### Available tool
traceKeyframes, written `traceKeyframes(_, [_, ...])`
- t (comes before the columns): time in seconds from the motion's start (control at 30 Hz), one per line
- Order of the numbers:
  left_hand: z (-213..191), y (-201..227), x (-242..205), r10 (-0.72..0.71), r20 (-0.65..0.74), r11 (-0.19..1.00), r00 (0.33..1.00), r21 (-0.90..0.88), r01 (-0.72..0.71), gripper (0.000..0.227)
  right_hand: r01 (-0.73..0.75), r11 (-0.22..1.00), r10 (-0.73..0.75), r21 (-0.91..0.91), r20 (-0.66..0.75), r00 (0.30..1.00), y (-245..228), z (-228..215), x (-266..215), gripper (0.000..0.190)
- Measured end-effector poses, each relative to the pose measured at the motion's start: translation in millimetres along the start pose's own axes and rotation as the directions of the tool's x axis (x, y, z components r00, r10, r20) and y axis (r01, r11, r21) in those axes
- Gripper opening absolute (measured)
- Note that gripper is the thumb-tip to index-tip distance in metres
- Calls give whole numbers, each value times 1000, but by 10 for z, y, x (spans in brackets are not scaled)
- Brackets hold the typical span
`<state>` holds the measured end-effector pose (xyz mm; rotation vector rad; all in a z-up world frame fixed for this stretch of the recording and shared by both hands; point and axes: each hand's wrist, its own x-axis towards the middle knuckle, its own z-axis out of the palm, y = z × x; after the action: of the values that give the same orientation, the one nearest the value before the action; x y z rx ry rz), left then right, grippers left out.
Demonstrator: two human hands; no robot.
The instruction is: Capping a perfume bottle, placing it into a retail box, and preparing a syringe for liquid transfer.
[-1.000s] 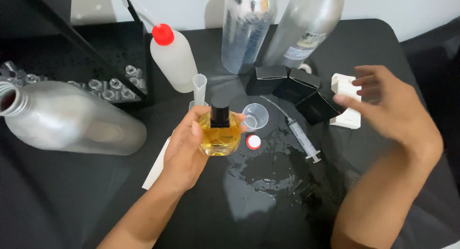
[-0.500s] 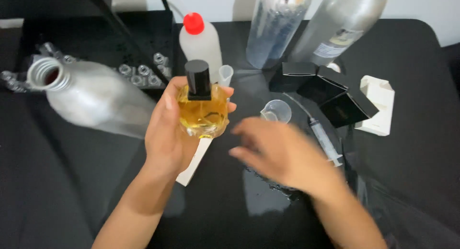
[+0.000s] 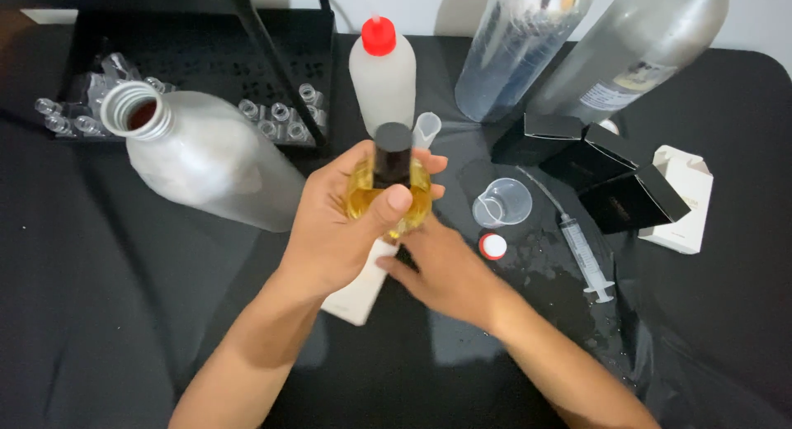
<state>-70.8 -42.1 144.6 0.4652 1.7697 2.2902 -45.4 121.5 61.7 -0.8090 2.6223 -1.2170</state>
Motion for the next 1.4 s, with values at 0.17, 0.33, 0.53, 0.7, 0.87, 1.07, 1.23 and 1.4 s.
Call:
traceKeyframes(0.17, [-49, -67, 23, 47, -22, 997, 999, 63, -45, 51, -96, 992, 93, -86, -44, 995, -316, -534, -32, 21])
traceKeyframes(0.33, [-59, -248, 74, 200, 8, 944, 980, 266, -195, 55, 42, 992, -62, -122, -158, 985, -432, -758, -112, 9])
traceKeyframes(0.53, [24, -344, 72, 119, -9, 946, 993, 305, -111, 46, 35, 995, -51, -93, -181, 982, -448, -807, -158, 14])
traceKeyframes(0.7, [66, -351, 52, 91, -40, 961, 995, 265, -77, 47, -54, 998, 50, -18, -182, 982, -533, -845, -174, 35])
traceKeyframes(0.87, [98, -326, 27, 109, -43, 969, 993, 227, -96, 35, -6, 997, 26, 77, -264, 964, -489, -809, -172, 43])
traceKeyframes(1.07, [135, -320, 16, 49, -20, 974, 999, 221, -44, 27, -49, 999, 53, 19, -411, 910, -363, -782, -183, 28])
traceKeyframes(1.23, [77, -331, 44, 161, 40, 957, 986, 237, -166, 57, 60, 998, -60, -13, -456, 888, -392, -940, -275, 28])
traceKeyframes(1.4, [58, -262, 70, 80, 42, 956, 996, 281, -89, 59, 109, 950, 93, 292, -600, 795, -234, -1044, -453, 26])
